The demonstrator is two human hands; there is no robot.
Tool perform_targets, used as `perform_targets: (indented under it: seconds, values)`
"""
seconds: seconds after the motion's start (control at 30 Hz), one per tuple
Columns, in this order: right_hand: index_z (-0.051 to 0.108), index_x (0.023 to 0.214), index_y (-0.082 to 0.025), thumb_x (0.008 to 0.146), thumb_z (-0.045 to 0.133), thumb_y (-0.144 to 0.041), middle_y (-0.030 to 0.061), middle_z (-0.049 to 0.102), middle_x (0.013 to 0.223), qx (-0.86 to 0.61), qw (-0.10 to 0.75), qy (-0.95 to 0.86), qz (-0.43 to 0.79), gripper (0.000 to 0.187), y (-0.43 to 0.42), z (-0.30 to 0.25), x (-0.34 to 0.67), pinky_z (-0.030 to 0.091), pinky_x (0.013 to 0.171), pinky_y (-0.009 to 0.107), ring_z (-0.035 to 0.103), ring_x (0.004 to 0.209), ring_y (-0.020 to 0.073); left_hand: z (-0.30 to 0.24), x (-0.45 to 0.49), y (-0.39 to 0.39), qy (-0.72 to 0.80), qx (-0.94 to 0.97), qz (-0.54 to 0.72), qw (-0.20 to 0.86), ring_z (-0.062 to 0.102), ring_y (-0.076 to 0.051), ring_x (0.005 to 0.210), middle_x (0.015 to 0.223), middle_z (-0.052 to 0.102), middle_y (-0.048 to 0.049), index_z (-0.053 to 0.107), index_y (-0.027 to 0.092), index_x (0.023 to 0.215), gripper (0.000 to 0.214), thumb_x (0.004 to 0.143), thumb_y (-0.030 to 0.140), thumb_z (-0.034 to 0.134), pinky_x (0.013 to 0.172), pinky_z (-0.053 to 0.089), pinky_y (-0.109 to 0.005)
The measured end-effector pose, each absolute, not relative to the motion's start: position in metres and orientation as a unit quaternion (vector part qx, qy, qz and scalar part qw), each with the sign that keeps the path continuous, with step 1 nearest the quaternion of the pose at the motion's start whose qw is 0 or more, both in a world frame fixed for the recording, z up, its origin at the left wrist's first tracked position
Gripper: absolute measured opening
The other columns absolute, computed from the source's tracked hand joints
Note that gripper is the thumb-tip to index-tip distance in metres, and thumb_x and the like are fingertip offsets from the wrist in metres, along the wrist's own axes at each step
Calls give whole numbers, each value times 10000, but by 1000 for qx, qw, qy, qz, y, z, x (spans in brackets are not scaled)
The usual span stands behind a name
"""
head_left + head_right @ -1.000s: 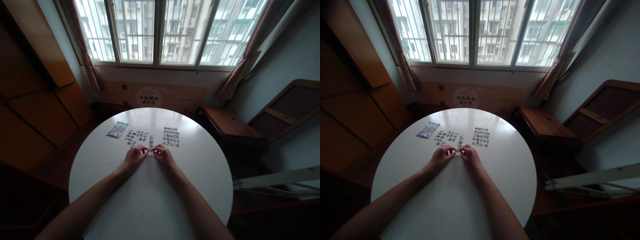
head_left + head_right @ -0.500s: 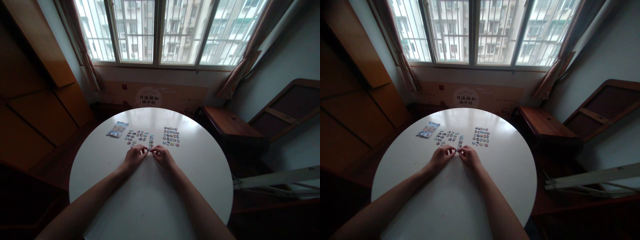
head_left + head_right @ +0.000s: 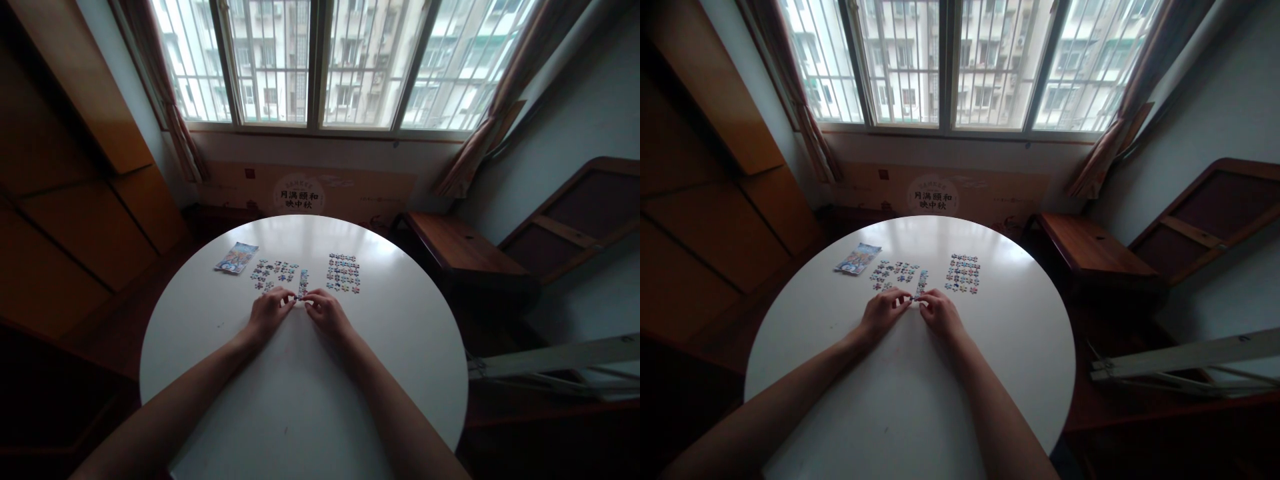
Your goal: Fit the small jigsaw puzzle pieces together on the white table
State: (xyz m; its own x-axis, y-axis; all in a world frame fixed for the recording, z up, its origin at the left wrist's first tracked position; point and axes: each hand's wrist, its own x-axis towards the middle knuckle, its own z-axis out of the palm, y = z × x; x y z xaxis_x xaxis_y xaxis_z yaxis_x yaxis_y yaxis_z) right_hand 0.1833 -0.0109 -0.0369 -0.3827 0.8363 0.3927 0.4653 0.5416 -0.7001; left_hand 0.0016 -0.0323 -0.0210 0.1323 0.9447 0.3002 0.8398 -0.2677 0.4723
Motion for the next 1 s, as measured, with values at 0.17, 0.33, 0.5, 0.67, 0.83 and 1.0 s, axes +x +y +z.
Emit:
perform_targets:
  seconds: [0.17, 0.33, 0.5, 0.67, 0.83, 1.0]
  values:
    - [710, 937, -193, 798, 575, -118, 55, 643, 985, -421, 367, -792, 247, 208, -10, -37, 183, 480, 682, 240, 575, 644, 94, -22, 6, -28, 580, 765, 272, 66, 569, -175, 845, 859, 651, -30, 693, 228, 964, 167, 829, 244, 596, 796, 414, -285]
    - [712, 904, -180, 816, 574, -134, 55, 643, 942, -426, 368, -790, 243, 170, -9, -39, 182, 481, 687, 238, 584, 654, 102, -23, 9, -24, 574, 769, 274, 62, 563, -182, 862, 860, 648, -30, 703, 230, 944, 154, 829, 263, 605, 851, 385, -324]
    - [715, 880, -170, 821, 566, -129, 58, 633, 913, -430, 382, -781, 242, 165, -9, -40, 180, 481, 698, 237, 586, 678, 113, -23, 10, -23, 574, 767, 277, 72, 566, -181, 857, 850, 645, -26, 711, 236, 929, 154, 832, 283, 602, 836, 374, -323]
    - [717, 864, -164, 823, 565, -130, 65, 629, 905, -436, 386, -776, 242, 161, -10, -38, 181, 484, 729, 249, 597, 734, 131, -22, 10, -24, 580, 765, 269, 78, 563, -184, 879, 877, 644, -27, 719, 241, 940, 176, 839, 295, 585, 851, 371, -328]
    - [713, 845, -155, 825, 566, -137, 62, 621, 886, -432, 385, -777, 247, 150, -10, -37, 182, 480, 706, 241, 592, 709, 125, -23, 9, -28, 578, 763, 277, 80, 573, -182, 866, 899, 647, -27, 714, 238, 959, 192, 839, 291, 575, 852, 381, -330]
    - [708, 862, -147, 823, 566, -130, 55, 615, 881, -437, 378, -780, 240, 148, -10, -38, 182, 474, 686, 231, 576, 659, 108, -23, 7, -32, 568, 771, 277, 83, 573, -174, 833, 890, 648, -24, 716, 248, 973, 199, 821, 272, 591, 831, 384, -318]
